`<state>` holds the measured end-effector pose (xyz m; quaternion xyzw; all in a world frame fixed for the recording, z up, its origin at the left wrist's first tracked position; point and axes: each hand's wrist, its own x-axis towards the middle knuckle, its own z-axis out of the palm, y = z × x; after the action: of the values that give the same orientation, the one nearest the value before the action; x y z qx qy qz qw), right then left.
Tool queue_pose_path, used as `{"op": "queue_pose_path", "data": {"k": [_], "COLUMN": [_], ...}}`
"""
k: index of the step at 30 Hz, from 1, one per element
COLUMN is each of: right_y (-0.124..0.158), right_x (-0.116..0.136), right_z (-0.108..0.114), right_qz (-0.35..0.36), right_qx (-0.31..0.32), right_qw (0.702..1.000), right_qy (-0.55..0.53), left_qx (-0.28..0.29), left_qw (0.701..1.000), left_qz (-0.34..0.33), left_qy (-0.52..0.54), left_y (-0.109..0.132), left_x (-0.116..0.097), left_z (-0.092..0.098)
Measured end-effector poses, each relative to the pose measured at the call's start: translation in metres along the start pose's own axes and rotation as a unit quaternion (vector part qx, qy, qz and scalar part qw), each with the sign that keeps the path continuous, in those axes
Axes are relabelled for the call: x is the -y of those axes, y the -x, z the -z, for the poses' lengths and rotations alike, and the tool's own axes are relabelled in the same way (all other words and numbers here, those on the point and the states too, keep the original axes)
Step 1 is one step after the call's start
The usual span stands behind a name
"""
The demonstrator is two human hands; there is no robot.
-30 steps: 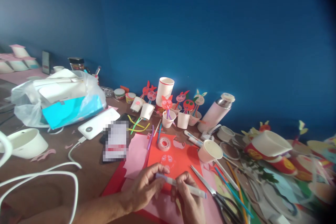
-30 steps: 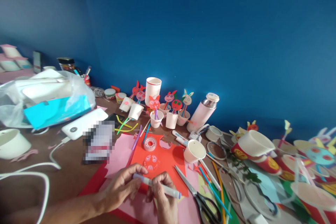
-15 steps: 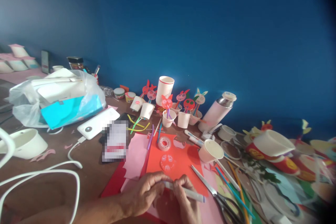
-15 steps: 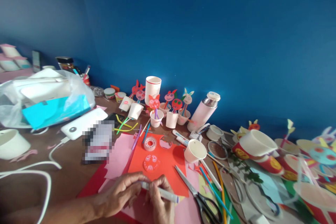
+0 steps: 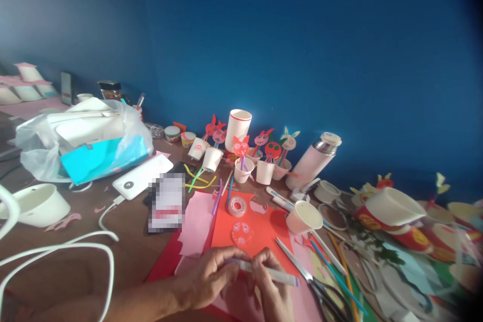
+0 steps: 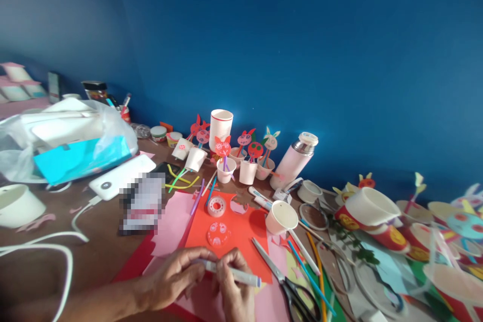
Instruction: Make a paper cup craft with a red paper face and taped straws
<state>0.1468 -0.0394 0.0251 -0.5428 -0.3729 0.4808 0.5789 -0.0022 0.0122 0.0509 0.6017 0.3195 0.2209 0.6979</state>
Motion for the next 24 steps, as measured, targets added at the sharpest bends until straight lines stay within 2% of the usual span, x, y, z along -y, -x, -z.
{"op": "queue_pose_path", "data": {"k": [3, 6, 9, 12, 16, 20, 22, 24], "right_y": [-0.002, -0.006, -0.012, -0.019, -0.03, -0.043, -0.048, -0.052], "right_x": [0.005, 0.016, 0.026, 0.028, 0.02, 0.01, 0.007, 0.004], "right_z": [0.007, 0.015, 0.024, 0.035, 0.052, 0.064, 0.068, 0.072], "right_qz": [-0.035, 0.018, 0.092, 0.158, 0.235, 0.315, 0.324, 0.326], "right_qx": [0.05, 0.042, -0.011, -0.042, -0.025, 0.03, 0.025, 0.013], "right_qw": [0.998, 0.999, 0.992, 0.962, 0.895, 0.778, 0.726, 0.687], "right_qy": [-0.03, -0.015, 0.081, 0.219, 0.377, 0.542, 0.606, 0.65], "left_qx": [-0.009, -0.01, -0.017, -0.012, -0.012, -0.004, -0.005, -0.005], "left_qw": [1.0, 0.999, 0.999, 1.0, 1.0, 0.999, 0.998, 0.997], "left_qz": [0.006, 0.018, 0.004, -0.016, -0.013, 0.006, 0.009, 0.01], "left_qy": [0.023, 0.044, 0.035, 0.023, 0.008, -0.044, -0.065, -0.078], "left_y": [0.001, 0.001, -0.001, -0.002, -0.002, 0.0, 0.001, 0.001], "left_x": [0.003, 0.0, -0.002, -0.001, 0.0, -0.008, -0.012, -0.013], "left_z": [-0.002, -0.003, -0.001, 0.001, 0.001, -0.001, 0.0, 0.0]}}
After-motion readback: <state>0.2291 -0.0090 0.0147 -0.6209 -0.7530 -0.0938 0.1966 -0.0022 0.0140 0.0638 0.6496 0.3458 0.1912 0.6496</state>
